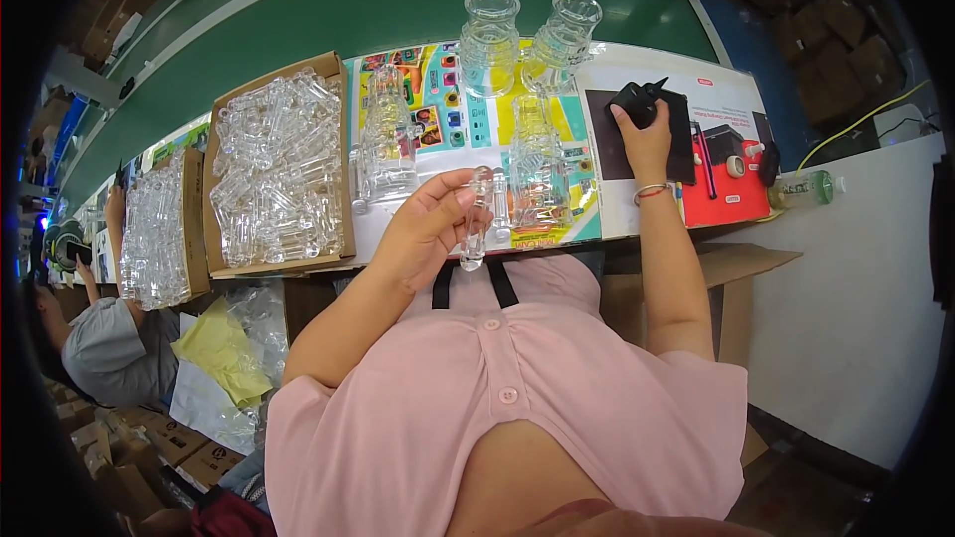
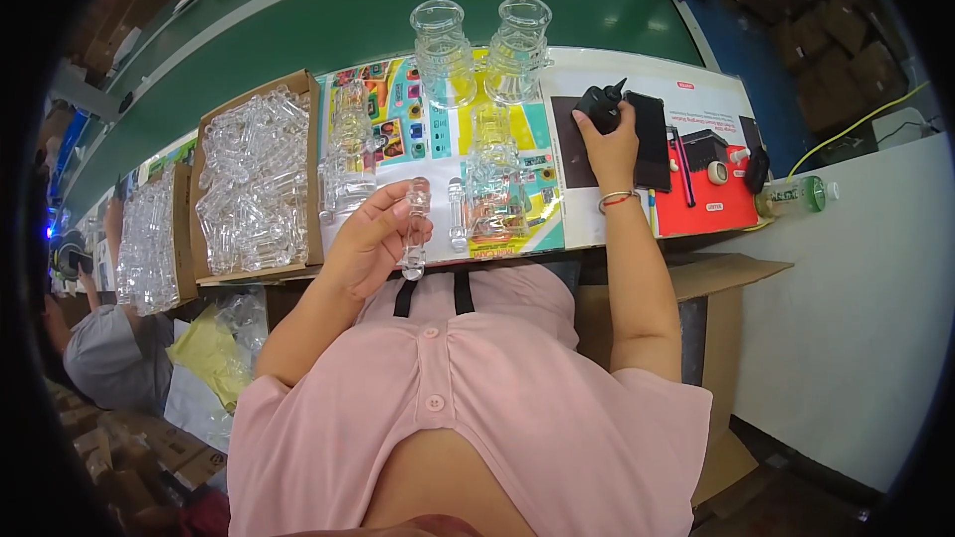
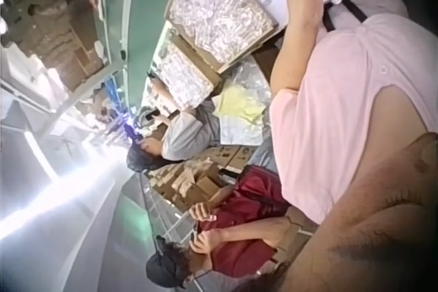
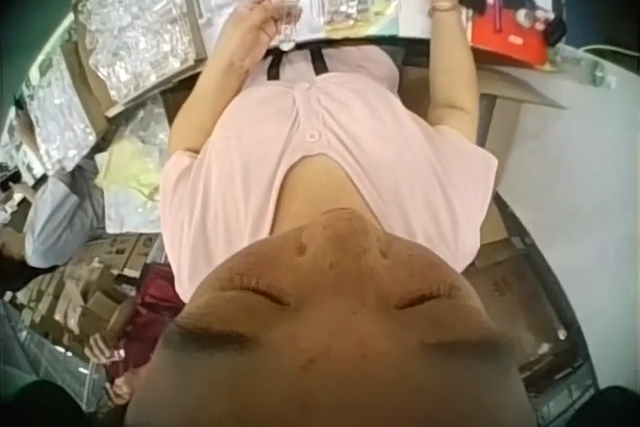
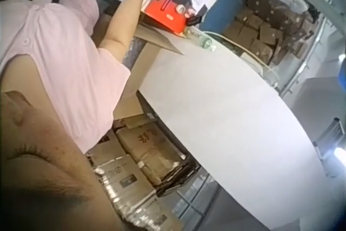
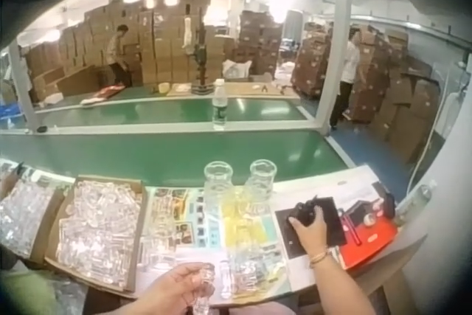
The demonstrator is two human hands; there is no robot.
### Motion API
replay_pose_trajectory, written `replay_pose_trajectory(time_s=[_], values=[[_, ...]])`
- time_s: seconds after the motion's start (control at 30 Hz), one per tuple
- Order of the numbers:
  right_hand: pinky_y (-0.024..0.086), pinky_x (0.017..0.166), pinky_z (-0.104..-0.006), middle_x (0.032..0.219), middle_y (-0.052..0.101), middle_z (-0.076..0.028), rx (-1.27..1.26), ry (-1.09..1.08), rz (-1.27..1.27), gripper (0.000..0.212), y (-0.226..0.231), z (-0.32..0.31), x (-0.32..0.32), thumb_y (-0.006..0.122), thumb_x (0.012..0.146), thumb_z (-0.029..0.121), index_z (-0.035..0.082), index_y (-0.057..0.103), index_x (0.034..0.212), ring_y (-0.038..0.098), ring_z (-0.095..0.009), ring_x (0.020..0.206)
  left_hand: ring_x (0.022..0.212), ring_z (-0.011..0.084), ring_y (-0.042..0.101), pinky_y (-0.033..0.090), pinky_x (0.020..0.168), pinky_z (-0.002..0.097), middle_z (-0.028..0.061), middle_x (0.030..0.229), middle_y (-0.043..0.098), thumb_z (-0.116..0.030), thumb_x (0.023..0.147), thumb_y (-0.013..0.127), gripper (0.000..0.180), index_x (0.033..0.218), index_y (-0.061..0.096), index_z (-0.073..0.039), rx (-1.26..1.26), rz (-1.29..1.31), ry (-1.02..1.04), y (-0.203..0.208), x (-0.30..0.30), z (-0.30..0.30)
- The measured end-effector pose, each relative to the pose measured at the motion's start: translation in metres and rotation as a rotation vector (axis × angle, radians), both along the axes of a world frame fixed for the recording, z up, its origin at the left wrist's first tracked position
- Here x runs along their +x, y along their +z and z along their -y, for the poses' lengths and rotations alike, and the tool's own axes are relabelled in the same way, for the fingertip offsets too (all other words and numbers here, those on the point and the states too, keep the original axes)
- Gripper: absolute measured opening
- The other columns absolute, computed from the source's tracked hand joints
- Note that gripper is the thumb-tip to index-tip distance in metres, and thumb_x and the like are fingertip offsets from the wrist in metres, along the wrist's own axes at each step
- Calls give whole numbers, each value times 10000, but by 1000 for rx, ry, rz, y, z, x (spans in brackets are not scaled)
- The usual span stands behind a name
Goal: Assembling and cleaning clear plastic mugs at a manufacturing station using a handheld air blower and manual assembly of handles/bases.
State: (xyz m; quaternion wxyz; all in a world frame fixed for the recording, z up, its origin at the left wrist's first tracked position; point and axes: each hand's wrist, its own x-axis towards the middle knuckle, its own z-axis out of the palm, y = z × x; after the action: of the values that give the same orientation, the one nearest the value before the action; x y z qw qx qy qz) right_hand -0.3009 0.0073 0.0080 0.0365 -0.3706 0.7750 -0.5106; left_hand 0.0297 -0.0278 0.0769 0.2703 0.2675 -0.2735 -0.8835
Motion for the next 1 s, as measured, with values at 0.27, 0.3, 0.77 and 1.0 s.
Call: replay_pose_trajectory(time_s=[0.27, 0.3, 0.77, 1.0], values=[[349, 956, -394, 1132, 497, -159, -633, 533, -183, 396, 68, -50, 83, 505, 888, 199, -16, 368, 1191, 490, -261, 1063, 806, 161, 588, 493, 746, 291, 65, 877, 592, -133, 815, 624, 199, 954, 497, -67, 78, -82, -121, 0, -18, 2], [340, 968, -404, 1111, 515, -166, -547, 707, -55, 405, 73, -56, 104, 532, 874, 194, -18, 377, 1183, 492, -268, 1069, 786, 146, 585, 494, 734, 288, 53, 858, 592, -165, 807, 638, 198, 925, 500, -86, 41, -79, -168, 2, -25, 1], [400, 934, -369, 960, 575, -67, -508, 428, 1409, 252, -11, -72, 66, 475, 911, 250, 51, 515, 1060, 542, -168, 883, 1096, 390, 392, 313, 948, 424, 244, 1140, 447, -331, 742, 666, 502, 1089, 544, 12, -1451, 944, 159, -86, -50, 12], [420, 864, -339, 1024, 567, -66, -404, 560, 1492, 284, 0, -61, 111, 483, 909, 253, 51, 507, 1108, 531, -168, 925, 1112, 309, 422, 348, 932, 426, 204, 1152, 437, -255, 765, 662, 557, 1191, 398, -13, -1111, 512, 201, -94, -46, 0]])
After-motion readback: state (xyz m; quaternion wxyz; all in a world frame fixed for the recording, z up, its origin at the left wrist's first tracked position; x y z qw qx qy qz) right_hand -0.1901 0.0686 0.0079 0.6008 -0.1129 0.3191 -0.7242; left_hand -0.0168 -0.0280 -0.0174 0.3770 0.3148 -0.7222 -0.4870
